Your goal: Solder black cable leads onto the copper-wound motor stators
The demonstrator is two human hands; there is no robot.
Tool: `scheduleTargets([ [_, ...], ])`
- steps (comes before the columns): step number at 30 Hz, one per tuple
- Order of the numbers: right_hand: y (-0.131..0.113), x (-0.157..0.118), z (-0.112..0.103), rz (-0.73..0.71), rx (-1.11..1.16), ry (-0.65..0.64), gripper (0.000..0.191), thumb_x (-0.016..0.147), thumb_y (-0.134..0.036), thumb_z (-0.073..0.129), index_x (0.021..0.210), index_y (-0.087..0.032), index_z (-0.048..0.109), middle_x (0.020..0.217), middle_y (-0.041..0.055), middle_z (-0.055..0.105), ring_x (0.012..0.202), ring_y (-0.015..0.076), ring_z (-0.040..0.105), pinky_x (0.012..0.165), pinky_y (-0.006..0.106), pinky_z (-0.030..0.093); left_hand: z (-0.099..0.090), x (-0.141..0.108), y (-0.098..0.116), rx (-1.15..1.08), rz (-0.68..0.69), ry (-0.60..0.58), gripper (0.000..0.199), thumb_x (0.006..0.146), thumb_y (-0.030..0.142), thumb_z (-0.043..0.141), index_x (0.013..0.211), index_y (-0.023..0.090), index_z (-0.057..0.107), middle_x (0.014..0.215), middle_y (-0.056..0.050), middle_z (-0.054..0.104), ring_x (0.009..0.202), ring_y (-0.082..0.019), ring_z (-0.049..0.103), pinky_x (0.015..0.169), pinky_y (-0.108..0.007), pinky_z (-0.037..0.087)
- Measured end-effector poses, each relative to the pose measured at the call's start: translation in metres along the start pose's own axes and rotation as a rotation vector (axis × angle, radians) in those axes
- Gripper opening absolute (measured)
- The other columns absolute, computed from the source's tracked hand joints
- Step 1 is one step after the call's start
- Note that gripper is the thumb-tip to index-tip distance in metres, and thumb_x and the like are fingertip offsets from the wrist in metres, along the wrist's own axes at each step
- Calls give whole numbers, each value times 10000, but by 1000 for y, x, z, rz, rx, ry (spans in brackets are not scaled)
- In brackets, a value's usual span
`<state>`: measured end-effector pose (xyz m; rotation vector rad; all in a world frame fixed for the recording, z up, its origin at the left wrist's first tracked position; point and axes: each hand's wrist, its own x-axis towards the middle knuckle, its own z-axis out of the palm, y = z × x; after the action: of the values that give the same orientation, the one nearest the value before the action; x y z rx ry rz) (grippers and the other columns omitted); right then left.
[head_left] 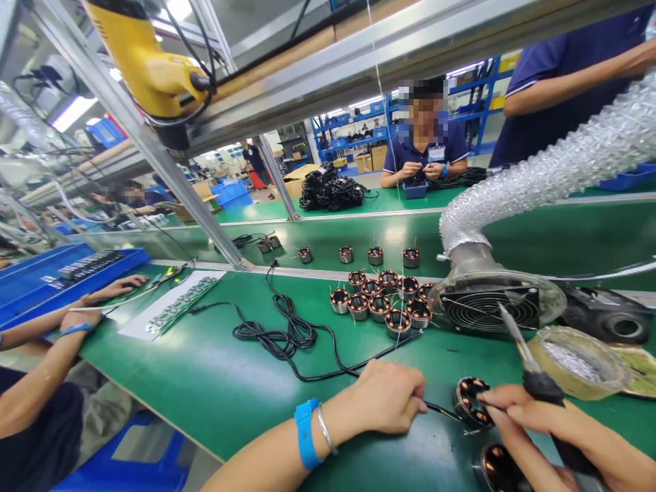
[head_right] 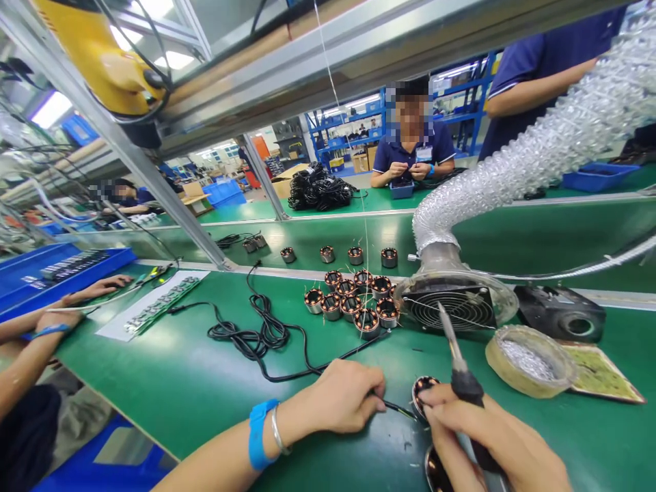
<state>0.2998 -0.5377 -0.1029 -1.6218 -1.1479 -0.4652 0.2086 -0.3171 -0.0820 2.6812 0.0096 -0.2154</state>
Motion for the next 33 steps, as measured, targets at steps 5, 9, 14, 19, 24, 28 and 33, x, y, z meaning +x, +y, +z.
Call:
scheduleTargets([
  [5, -9, 17, 2, 119, 69, 80, 244, 832, -108, 666, 1007, -254, 579, 892, 18, 718, 753, 158, 719, 754, 244, 612, -3, -2, -2, -665, -4, -84, 347, 855, 517, 573, 763, 188, 516, 560, 67, 406, 524, -97, 349, 514, -217, 263],
  [9, -11, 4, 5, 219, 162, 59, 252, 841, -88, 639, 1014, -253, 559, 899, 24, 704, 824, 174, 719, 781, 276, 613, 2, -11, 7, -993, 61, -197, 523, 812, 693, 553, 816, 173, 496, 577, 86, 341, 524, -82, 265, 478, -216, 202],
  [14, -15, -4, 6, 267, 237, 51, 252, 845, -93, 631, 1020, -249, 539, 855, 35, 683, 797, 181, 709, 741, 284, 611, 12, -16, 14, -892, 48, -100, 446, 877, 608, 539, 825, 167, 499, 591, 76, 370, 541, -86, 292, 492, -227, 205],
  [19, -16, -2, 6, 273, 288, 138, 254, 841, -94, 643, 1026, -241, 549, 840, 40, 669, 782, 184, 702, 687, 273, 613, 10, -13, 12, -864, 49, -36, 446, 883, 603, 537, 810, 165, 496, 620, 71, 364, 571, -92, 300, 505, -226, 225],
  [24, -15, -3, 8, 245, 295, 182, 270, 832, -76, 641, 1028, -241, 556, 853, 35, 672, 788, 183, 702, 696, 284, 616, 12, -13, 11, -855, 56, -36, 452, 892, 612, 516, 813, 168, 487, 618, 74, 342, 571, -93, 290, 502, -231, 208],
  [28, -12, -6, 9, 252, 253, 150, 242, 842, -100, 644, 1021, -239, 557, 849, 42, 678, 788, 184, 702, 718, 283, 612, 14, -13, 12, -853, 60, -44, 455, 890, 627, 503, 807, 182, 462, 608, 78, 308, 560, -96, 267, 496, -237, 193],
  [33, -14, -1, 8, 300, 200, 134, 199, 845, -143, 657, 987, -248, 566, 814, 20, 676, 706, 156, 692, 647, 231, 597, 18, -14, 13, -731, 70, 67, 395, 927, 572, 453, 804, 197, 443, 579, 72, 321, 531, -103, 292, 503, -247, 203],
])
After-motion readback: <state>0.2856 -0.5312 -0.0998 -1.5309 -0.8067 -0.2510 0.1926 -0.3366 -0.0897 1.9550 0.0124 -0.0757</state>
